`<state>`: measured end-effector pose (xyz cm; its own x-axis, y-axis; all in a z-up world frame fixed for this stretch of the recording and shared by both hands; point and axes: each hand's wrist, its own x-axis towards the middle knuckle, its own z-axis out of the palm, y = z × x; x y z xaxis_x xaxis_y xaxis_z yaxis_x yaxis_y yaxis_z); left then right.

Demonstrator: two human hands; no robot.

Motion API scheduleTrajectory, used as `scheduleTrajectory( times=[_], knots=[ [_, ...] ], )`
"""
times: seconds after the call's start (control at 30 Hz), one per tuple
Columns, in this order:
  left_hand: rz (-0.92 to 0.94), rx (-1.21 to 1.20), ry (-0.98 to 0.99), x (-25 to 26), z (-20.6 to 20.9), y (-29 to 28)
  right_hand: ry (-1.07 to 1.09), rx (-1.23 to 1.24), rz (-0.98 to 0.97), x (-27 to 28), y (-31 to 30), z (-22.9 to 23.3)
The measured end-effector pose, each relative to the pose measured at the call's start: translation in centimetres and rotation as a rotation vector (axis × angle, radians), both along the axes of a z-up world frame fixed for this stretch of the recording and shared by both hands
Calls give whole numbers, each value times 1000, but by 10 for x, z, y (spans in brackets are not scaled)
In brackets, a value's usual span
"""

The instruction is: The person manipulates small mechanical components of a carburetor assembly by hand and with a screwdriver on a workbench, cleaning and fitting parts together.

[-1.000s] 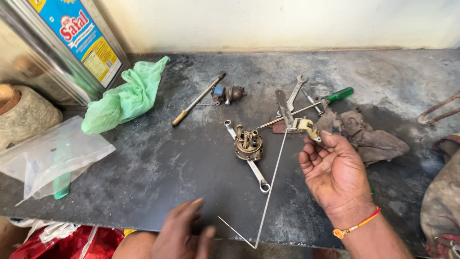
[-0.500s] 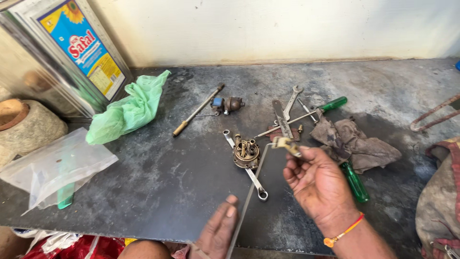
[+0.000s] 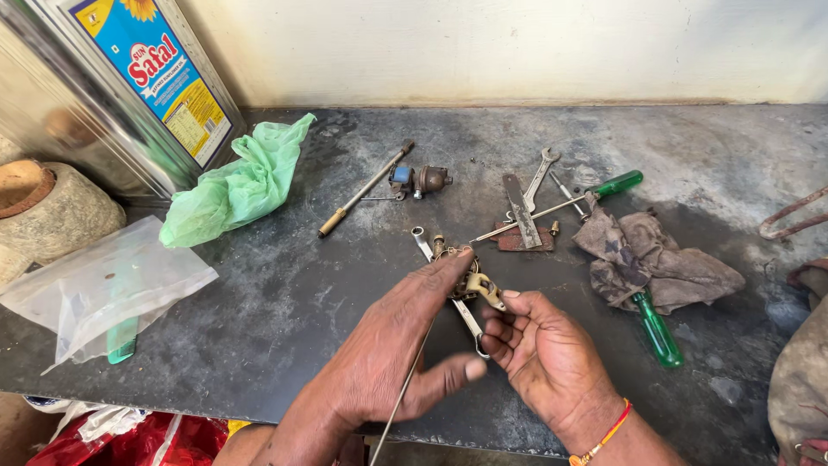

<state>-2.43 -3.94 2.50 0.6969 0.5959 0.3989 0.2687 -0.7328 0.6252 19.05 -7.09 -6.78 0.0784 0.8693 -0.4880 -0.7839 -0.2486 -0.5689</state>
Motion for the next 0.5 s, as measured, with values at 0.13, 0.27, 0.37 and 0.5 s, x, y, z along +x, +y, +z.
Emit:
scheduleTrajectory(
  times=[0.13,0.27,0.37,0.5],
  knots=[
    [55,70,23,7,-7,2,27,-9,9,-3,-2,-2],
    [83,82,43,8,-8,0,21,-12,33,-7,-5,-4],
    [94,100,106,4,-8,1,-5,1,38,-13,-6,-5],
    [96,168,66,4,-11,2,19,41,69,-17,-9,-1]
  ],
)
